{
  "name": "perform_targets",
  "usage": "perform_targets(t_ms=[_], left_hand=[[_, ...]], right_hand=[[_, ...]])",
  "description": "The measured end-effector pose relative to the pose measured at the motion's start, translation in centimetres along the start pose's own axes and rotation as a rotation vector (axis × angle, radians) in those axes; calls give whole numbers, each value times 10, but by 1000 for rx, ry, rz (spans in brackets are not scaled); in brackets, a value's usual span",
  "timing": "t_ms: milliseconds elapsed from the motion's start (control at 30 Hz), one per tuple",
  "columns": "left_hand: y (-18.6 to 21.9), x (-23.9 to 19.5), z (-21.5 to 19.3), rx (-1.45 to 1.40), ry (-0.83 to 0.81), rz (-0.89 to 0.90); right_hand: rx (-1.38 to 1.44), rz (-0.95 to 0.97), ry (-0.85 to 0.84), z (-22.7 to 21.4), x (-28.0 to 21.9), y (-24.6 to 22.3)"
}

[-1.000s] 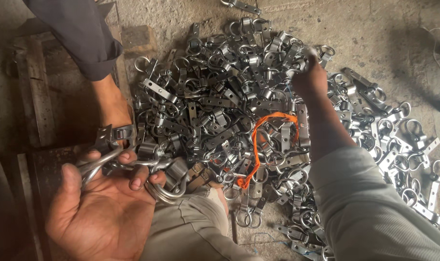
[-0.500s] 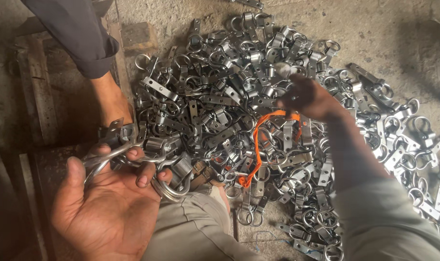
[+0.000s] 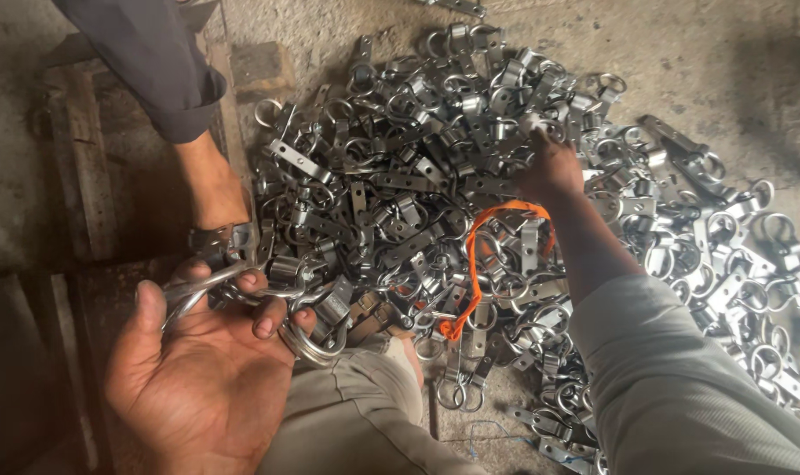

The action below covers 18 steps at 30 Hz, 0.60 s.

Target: The person picks up metal clips from a pile and wipes them with a cloth before placing them into a manual shearing machine. Another person operates the machine's lever with their foot to cut the metal, while the first person handles the pieces.

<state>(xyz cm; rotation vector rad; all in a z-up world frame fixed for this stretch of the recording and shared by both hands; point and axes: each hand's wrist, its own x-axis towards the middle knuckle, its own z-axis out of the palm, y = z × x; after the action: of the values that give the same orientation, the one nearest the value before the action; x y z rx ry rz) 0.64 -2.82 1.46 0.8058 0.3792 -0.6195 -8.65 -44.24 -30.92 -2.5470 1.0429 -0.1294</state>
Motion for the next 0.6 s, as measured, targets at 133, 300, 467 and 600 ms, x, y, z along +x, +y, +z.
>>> perform_targets(t_ms=[133,300,467,600], left_hand=[[-1,2,2,67,75,26],[-2,4,6,69,73,6],[-3,4,5,37,15,-15],[-2,4,7,0,-21,-39]], right_hand=[[11,47,-146,6,0,-9],[-32,55,-200,-14,6,-21],[-55,-415,96,-46,-20,-62],[132,-564,246,-84,-22,-106]])
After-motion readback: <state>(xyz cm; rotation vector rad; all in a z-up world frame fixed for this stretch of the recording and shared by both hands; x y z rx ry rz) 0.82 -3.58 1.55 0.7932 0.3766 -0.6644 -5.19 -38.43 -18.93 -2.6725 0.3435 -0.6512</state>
